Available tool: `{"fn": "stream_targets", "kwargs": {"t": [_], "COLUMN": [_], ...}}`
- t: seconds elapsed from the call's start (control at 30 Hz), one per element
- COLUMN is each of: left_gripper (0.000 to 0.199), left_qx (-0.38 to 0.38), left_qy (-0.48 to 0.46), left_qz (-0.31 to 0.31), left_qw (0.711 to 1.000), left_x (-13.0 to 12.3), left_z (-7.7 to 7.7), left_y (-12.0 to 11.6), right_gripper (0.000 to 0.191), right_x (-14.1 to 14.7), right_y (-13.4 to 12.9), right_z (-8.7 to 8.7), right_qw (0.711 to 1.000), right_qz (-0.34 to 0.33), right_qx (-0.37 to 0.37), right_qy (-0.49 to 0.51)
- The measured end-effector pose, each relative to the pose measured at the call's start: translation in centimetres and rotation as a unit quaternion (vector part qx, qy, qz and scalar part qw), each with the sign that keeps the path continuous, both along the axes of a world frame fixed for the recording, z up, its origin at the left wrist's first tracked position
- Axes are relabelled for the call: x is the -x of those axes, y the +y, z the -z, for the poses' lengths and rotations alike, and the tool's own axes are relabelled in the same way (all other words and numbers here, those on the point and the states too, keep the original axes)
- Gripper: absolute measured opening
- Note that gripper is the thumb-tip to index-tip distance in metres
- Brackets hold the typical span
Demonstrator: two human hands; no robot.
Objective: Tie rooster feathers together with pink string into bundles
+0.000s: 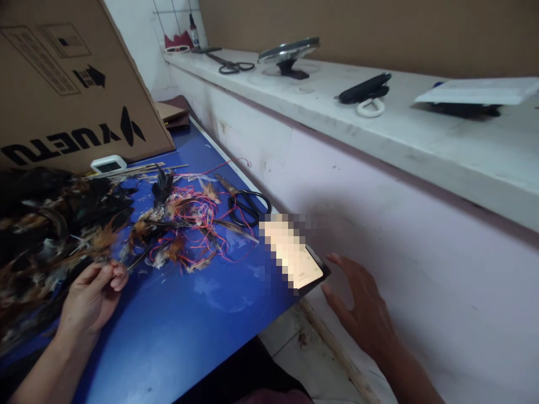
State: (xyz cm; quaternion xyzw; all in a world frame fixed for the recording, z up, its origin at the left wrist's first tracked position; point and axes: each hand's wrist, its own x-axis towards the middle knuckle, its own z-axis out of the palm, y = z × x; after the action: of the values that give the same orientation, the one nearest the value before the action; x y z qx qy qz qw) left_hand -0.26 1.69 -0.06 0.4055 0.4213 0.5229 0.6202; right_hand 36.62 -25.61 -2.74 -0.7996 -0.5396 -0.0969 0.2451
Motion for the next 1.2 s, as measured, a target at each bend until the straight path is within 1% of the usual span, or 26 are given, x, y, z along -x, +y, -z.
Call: {"fn": "stream_targets", "kwargs": {"t": [0.1,0.2,0.33,0.43,0.53,0.6,0.73,0.93,1.03,1.2], "left_gripper": [0.029,0.029,0.028,0.028,0.028,0.028,0.027,0.026,0.025,0.027], "left_qx": [-0.004,-0.009,-0.011,-0.012,-0.017,-0.019,-0.019,-0.021,-0.024,-0.022], "left_qy": [-0.011,-0.013,-0.012,-0.013,-0.014,-0.015,-0.015,-0.012,-0.009,-0.006], "left_qz": [-0.001,0.001,0.006,0.014,0.023,0.025,0.025,0.029,0.029,0.027], "left_qw": [1.000,1.000,1.000,1.000,0.999,0.999,0.999,0.999,0.999,0.999], "left_x": [0.0,0.1,0.1,0.1,0.1,0.1,0.2,0.3,0.3,0.3], "left_z": [0.0,0.0,0.1,0.2,0.1,0.1,0.0,0.1,0.2,0.2], "left_y": [0.0,0.0,0.1,0.1,0.1,0.1,0.0,0.0,0.1,0.1], "right_gripper": [0.042,0.036,0.040,0.042,0.040,0.035,0.027,0.029,0.027,0.028], "right_x": [0.9,1.9,3.4,4.7,6.2,7.2,8.9,10.5,11.2,12.2], "right_y": [-0.5,-0.7,-0.7,-0.6,-0.3,-0.1,0.1,-0.1,0.2,1.2], "right_z": [0.0,-0.5,-0.9,-1.0,-0.8,-0.6,0.1,1.5,1.3,-0.1], "right_qw": [0.999,0.994,0.983,0.977,0.968,0.965,0.964,0.956,0.954,0.947], "right_qz": [0.015,0.004,-0.052,-0.094,-0.137,-0.158,-0.189,-0.227,-0.242,-0.264], "right_qx": [-0.047,-0.105,-0.169,-0.190,-0.208,-0.209,-0.187,-0.174,-0.167,-0.171], "right_qy": [-0.008,-0.024,-0.039,-0.037,-0.022,-0.009,0.021,0.057,0.063,0.062]}}
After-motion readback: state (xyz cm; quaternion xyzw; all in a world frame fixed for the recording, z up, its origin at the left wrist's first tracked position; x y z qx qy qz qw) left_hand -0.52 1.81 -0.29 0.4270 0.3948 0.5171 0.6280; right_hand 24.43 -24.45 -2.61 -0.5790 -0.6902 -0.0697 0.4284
